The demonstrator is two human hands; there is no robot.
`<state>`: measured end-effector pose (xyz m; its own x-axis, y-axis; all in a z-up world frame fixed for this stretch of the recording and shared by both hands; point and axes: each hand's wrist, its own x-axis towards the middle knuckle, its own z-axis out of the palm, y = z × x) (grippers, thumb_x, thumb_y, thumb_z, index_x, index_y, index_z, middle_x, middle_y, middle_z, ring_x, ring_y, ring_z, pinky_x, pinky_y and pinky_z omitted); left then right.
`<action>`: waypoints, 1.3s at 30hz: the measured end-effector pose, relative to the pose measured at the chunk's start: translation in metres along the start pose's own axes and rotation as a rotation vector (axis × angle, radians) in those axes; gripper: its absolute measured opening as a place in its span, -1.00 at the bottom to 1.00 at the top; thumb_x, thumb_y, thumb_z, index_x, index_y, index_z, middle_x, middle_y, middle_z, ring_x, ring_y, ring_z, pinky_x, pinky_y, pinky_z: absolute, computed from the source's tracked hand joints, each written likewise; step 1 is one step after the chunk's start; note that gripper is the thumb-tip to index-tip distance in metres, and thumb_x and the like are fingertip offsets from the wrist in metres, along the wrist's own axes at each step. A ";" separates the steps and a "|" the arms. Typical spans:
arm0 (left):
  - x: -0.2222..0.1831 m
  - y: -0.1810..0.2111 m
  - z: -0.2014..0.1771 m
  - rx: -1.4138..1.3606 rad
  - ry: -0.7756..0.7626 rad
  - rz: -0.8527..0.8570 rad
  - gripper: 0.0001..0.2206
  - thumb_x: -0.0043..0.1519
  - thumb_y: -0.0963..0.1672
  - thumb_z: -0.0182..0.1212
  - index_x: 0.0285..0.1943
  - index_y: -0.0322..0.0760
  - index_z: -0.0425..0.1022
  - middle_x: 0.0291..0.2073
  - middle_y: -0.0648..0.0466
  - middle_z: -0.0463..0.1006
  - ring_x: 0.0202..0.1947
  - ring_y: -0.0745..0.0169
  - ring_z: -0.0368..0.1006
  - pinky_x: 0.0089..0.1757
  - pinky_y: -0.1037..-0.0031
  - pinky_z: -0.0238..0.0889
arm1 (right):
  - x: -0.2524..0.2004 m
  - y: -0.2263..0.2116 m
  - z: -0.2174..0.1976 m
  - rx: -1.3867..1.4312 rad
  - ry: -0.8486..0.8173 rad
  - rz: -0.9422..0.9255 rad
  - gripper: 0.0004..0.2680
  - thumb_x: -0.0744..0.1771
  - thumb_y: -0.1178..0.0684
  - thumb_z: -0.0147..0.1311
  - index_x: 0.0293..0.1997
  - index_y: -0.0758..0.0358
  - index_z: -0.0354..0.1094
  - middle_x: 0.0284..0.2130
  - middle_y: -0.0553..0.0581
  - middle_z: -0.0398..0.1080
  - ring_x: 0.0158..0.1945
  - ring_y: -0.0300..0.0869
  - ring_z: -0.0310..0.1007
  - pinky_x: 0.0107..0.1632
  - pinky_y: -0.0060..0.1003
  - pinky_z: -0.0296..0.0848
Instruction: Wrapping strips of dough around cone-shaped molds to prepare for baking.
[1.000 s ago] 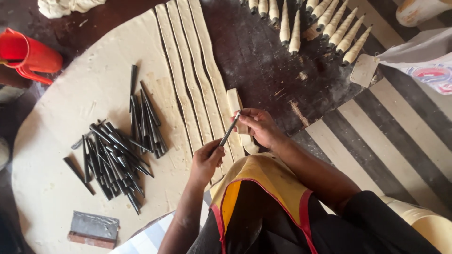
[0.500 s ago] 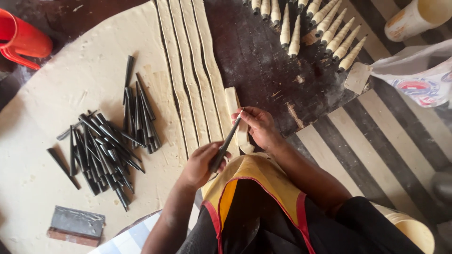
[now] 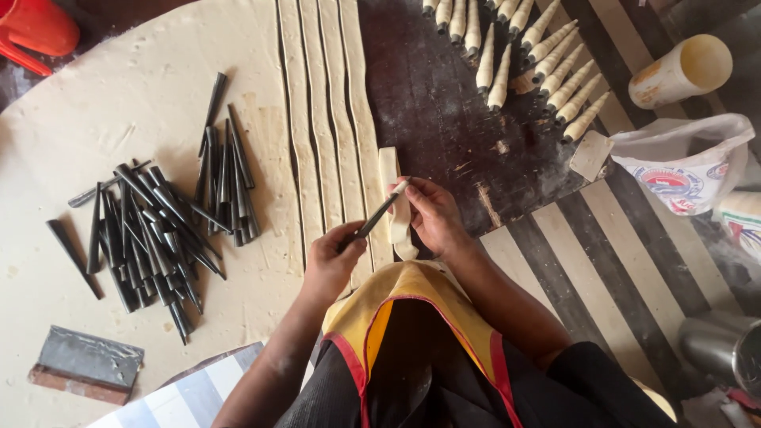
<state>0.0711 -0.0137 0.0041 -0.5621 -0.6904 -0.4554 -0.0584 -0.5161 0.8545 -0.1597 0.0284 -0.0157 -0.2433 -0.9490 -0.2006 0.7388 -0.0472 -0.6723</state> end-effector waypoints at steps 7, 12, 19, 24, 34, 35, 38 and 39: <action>-0.014 0.035 0.012 -0.461 -0.088 -0.374 -0.67 0.24 -0.14 0.02 0.17 -0.36 0.41 -0.33 -0.07 0.71 -0.51 0.25 0.46 -0.46 0.50 0.31 | 0.002 0.012 -0.012 -0.084 -0.010 -0.010 -0.83 0.44 0.09 0.09 0.05 0.42 0.42 -0.14 0.26 0.55 -0.15 -0.13 0.58 -0.05 -0.22 0.61; -0.016 0.032 0.020 0.576 0.147 0.392 -0.64 0.27 -0.17 0.23 0.21 -0.53 0.54 -0.38 -0.10 0.61 -0.45 0.26 0.41 -0.40 0.50 0.34 | -0.001 0.007 -0.003 -0.020 -0.118 0.042 -0.76 0.41 0.01 0.10 0.09 0.43 0.44 -0.15 0.22 0.56 -0.16 -0.15 0.60 -0.06 -0.26 0.63; -0.015 0.034 0.017 -0.224 -0.171 -0.166 -0.68 0.38 -0.14 0.03 0.17 -0.47 0.58 -0.47 -0.02 0.61 -0.67 0.43 0.33 -0.61 0.64 0.20 | -0.003 0.011 -0.011 -0.133 -0.065 0.054 -0.75 0.41 0.02 0.14 0.12 0.41 0.43 -0.14 0.28 0.56 -0.19 -0.12 0.59 -0.11 -0.23 0.63; -0.013 0.049 0.029 -0.357 -0.099 -0.426 -0.70 0.28 -0.08 0.03 0.04 -0.38 0.51 -0.39 -0.01 0.69 -0.56 0.27 0.49 -0.54 0.51 0.31 | -0.004 0.007 -0.012 -0.213 -0.049 0.018 -0.73 0.41 0.02 0.12 0.12 0.47 0.42 -0.11 0.32 0.55 -0.09 -0.11 0.61 0.03 -0.22 0.63; -0.010 0.034 0.023 -0.438 -0.285 -0.346 -0.65 0.25 -0.04 0.10 0.05 -0.40 0.57 -0.51 0.03 0.63 -0.65 0.38 0.37 -0.59 0.59 0.21 | -0.003 0.015 -0.021 -0.275 -0.133 -0.031 -0.74 0.41 0.01 0.11 0.07 0.47 0.40 -0.08 0.27 0.54 0.02 -0.04 0.58 0.10 -0.10 0.62; -0.012 0.031 0.026 0.044 -0.081 -0.050 -0.67 0.26 -0.09 0.19 0.12 -0.39 0.59 -0.49 0.04 0.59 -0.57 0.39 0.35 -0.50 0.59 0.24 | -0.005 0.015 -0.021 -0.266 -0.133 -0.012 -0.73 0.41 0.00 0.10 0.09 0.47 0.40 -0.07 0.25 0.54 0.05 -0.05 0.57 0.14 -0.11 0.59; -0.008 0.028 0.024 0.165 0.045 0.035 -0.66 0.30 -0.13 0.22 0.22 -0.40 0.55 -0.39 0.11 0.60 -0.43 0.42 0.42 -0.37 0.58 0.35 | -0.004 0.018 -0.020 -0.269 -0.140 0.000 -0.72 0.42 0.01 0.11 0.14 0.47 0.39 -0.08 0.26 0.53 0.04 -0.06 0.55 0.17 -0.12 0.52; -0.006 0.025 0.024 -0.201 -0.050 -0.175 -0.66 0.32 -0.13 0.17 0.24 -0.43 0.48 -0.30 0.16 0.66 -0.37 0.43 0.52 -0.32 0.57 0.43 | -0.007 0.018 -0.022 -0.287 -0.133 -0.009 -0.72 0.43 0.02 0.12 0.17 0.48 0.38 -0.10 0.29 0.54 0.01 -0.07 0.53 0.16 -0.13 0.50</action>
<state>0.0536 -0.0105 0.0346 -0.5985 -0.5582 -0.5746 0.0035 -0.7192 0.6948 -0.1589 0.0410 -0.0420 -0.1513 -0.9822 -0.1114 0.5248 0.0157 -0.8511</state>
